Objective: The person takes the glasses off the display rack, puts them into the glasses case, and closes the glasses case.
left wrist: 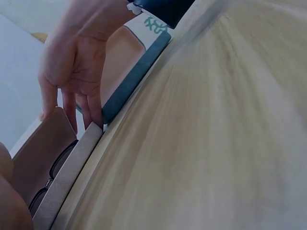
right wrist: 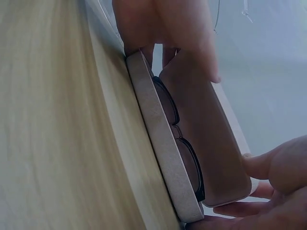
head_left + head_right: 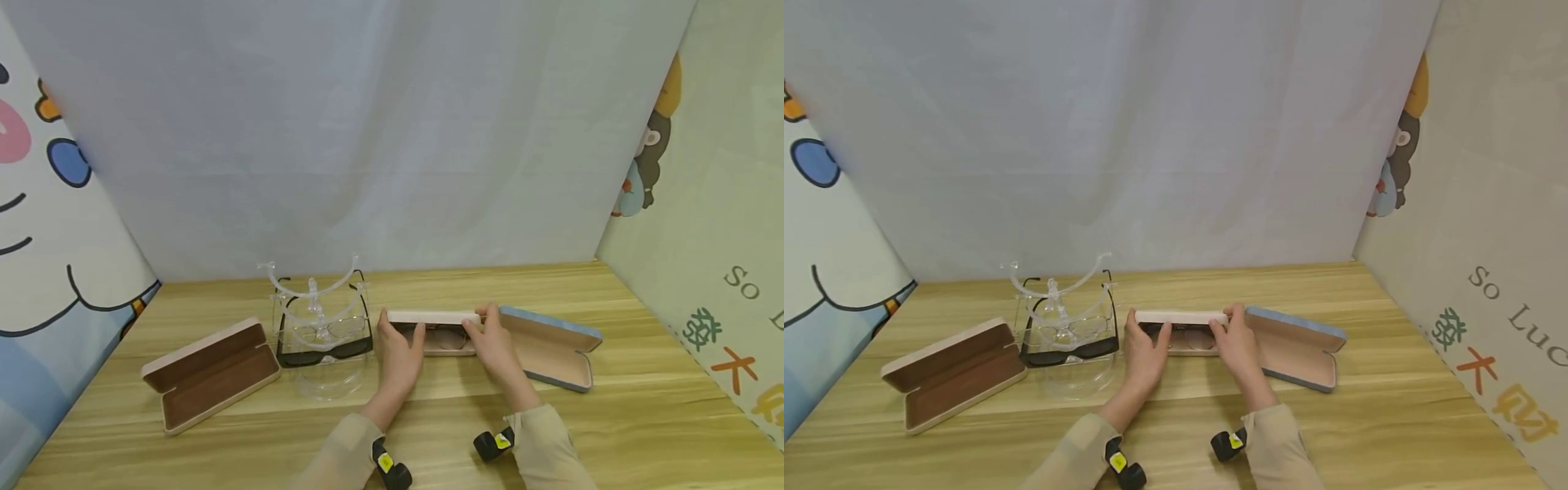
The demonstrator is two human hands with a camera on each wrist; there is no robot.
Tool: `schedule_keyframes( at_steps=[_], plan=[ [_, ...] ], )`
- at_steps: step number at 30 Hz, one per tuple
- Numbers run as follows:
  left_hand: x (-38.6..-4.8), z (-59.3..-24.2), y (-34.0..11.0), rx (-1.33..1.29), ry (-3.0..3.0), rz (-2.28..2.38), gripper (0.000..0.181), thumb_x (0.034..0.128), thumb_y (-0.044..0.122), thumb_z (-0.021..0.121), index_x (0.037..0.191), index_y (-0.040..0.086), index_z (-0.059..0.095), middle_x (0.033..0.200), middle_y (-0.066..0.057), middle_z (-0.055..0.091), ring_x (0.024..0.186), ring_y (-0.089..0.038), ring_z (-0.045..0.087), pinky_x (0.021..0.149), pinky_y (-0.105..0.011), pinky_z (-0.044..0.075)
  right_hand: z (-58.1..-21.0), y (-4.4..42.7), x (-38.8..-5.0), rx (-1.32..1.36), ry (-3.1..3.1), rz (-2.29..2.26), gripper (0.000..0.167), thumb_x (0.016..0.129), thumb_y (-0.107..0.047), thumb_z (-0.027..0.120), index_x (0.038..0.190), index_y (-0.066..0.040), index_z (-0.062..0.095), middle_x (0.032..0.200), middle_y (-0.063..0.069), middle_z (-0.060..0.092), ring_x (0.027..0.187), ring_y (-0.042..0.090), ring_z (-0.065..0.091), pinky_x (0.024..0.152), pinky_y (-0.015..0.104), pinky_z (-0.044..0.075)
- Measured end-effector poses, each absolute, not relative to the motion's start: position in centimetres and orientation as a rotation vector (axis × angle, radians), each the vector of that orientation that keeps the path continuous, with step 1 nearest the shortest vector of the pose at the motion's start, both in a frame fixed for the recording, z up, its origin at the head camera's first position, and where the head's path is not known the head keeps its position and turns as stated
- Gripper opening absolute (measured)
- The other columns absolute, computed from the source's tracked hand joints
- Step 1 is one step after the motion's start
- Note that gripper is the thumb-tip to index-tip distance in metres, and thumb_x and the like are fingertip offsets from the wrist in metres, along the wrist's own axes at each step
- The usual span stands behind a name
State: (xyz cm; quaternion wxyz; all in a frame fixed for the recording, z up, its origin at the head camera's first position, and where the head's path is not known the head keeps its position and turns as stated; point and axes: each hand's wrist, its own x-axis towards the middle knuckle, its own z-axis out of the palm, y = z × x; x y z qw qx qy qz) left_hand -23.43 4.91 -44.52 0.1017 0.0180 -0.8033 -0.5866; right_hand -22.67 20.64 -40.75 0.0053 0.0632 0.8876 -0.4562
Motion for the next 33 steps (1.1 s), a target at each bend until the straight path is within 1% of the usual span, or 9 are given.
schedule_keyframes(
  at_steps=[1, 3, 5, 7, 11, 14, 21, 26, 33],
  plan=[
    [-23.4, -44.5, 4.9, 0.065, -2.364, -1.73, 0.074, 0.0922, 0.036, 0.051, 0.142, 0.0, 0.01, 0.145, -0.022, 0.02, 0.133, -0.037, 0.023, 0.105, -0.049, 0.027, -40.8, 20.6, -22.6, 0.194, 2.774, -1.428, 0.045, 0.097, -0.037, 0.04, 0.129, -0.007, 0.028, 0.137, 0.024, 0.034, 0.088, 0.029, 0.053, 0.065, 0.032, 0.041],
    [-23.5, -44.5, 5.0, 0.094, -2.344, -1.73, 0.068, 0.0935, 0.034, 0.049, 0.141, -0.001, 0.014, 0.142, -0.022, 0.023, 0.131, -0.037, 0.026, 0.105, -0.047, 0.028, -40.7, 20.6, -22.5, 0.18, 2.778, -1.424, 0.043, 0.097, -0.034, 0.04, 0.127, -0.007, 0.029, 0.137, 0.025, 0.034, 0.097, 0.034, 0.054, 0.068, 0.034, 0.043],
    [-23.5, -44.5, 5.0, 0.12, -2.331, -1.734, 0.064, 0.0939, 0.033, 0.049, 0.139, 0.0, 0.017, 0.141, -0.023, 0.025, 0.13, -0.037, 0.029, 0.105, -0.047, 0.029, -40.7, 20.6, -22.4, 0.164, 2.786, -1.425, 0.041, 0.097, -0.033, 0.04, 0.127, -0.006, 0.029, 0.137, 0.026, 0.034, 0.109, 0.038, 0.051, 0.073, 0.038, 0.044],
    [-23.5, -44.4, 5.0, 0.144, -2.32, -1.746, 0.062, 0.0933, 0.032, 0.05, 0.137, 0.0, 0.019, 0.141, -0.023, 0.026, 0.13, -0.036, 0.029, 0.105, -0.046, 0.029, -40.6, 20.6, -22.4, 0.158, 2.781, -1.43, 0.041, 0.097, -0.032, 0.041, 0.127, -0.006, 0.029, 0.137, 0.026, 0.033, 0.114, 0.041, 0.048, 0.077, 0.042, 0.044],
    [-23.5, -44.4, 4.9, 0.155, -2.294, -1.784, 0.061, 0.0919, 0.029, 0.053, 0.135, 0.0, 0.021, 0.14, -0.023, 0.028, 0.13, -0.036, 0.03, 0.104, -0.047, 0.029, -40.7, 20.6, -22.3, 0.173, 2.777, -1.436, 0.042, 0.097, -0.031, 0.041, 0.128, -0.006, 0.028, 0.137, 0.027, 0.033, 0.115, 0.042, 0.047, 0.081, 0.046, 0.043],
    [-23.5, -44.3, 4.8, 0.154, -2.276, -1.811, 0.061, 0.0916, 0.031, 0.053, 0.135, 0.001, 0.023, 0.139, -0.024, 0.03, 0.129, -0.036, 0.031, 0.104, -0.048, 0.029, -40.7, 20.6, -22.2, 0.174, 2.783, -1.44, 0.042, 0.097, -0.03, 0.042, 0.128, -0.005, 0.028, 0.137, 0.028, 0.033, 0.115, 0.043, 0.046, 0.083, 0.048, 0.042],
    [-23.5, -44.6, 4.6, 0.159, -2.246, -1.783, 0.049, 0.0922, 0.025, 0.053, 0.128, 0.0, 0.029, 0.129, -0.026, 0.04, 0.124, -0.037, 0.037, 0.102, -0.048, 0.032, -40.5, 20.6, -22.0, 0.17, 2.767, -1.443, 0.042, 0.097, -0.028, 0.043, 0.128, -0.005, 0.029, 0.139, 0.029, 0.031, 0.12, 0.044, 0.041, 0.089, 0.053, 0.04],
    [-23.4, -44.6, 4.5, 0.158, -2.253, -1.789, 0.048, 0.0915, 0.024, 0.055, 0.126, 0.001, 0.031, 0.128, -0.024, 0.042, 0.123, -0.036, 0.038, 0.102, -0.046, 0.033, -40.3, 20.7, -21.8, 0.184, 2.789, -1.418, 0.041, 0.096, -0.028, 0.045, 0.126, -0.004, 0.032, 0.138, 0.029, 0.034, 0.12, 0.044, 0.041, 0.092, 0.054, 0.038],
    [-23.1, -44.7, 4.3, 0.132, -2.254, -1.793, 0.041, 0.0915, 0.021, 0.055, 0.121, 0.003, 0.033, 0.122, -0.021, 0.045, 0.12, -0.034, 0.04, 0.099, -0.047, 0.034, -40.2, 20.8, -21.6, 0.14, 2.798, -1.403, 0.04, 0.095, -0.026, 0.046, 0.124, -0.002, 0.033, 0.138, 0.03, 0.033, 0.124, 0.044, 0.036, 0.096, 0.054, 0.035]
  ],
)
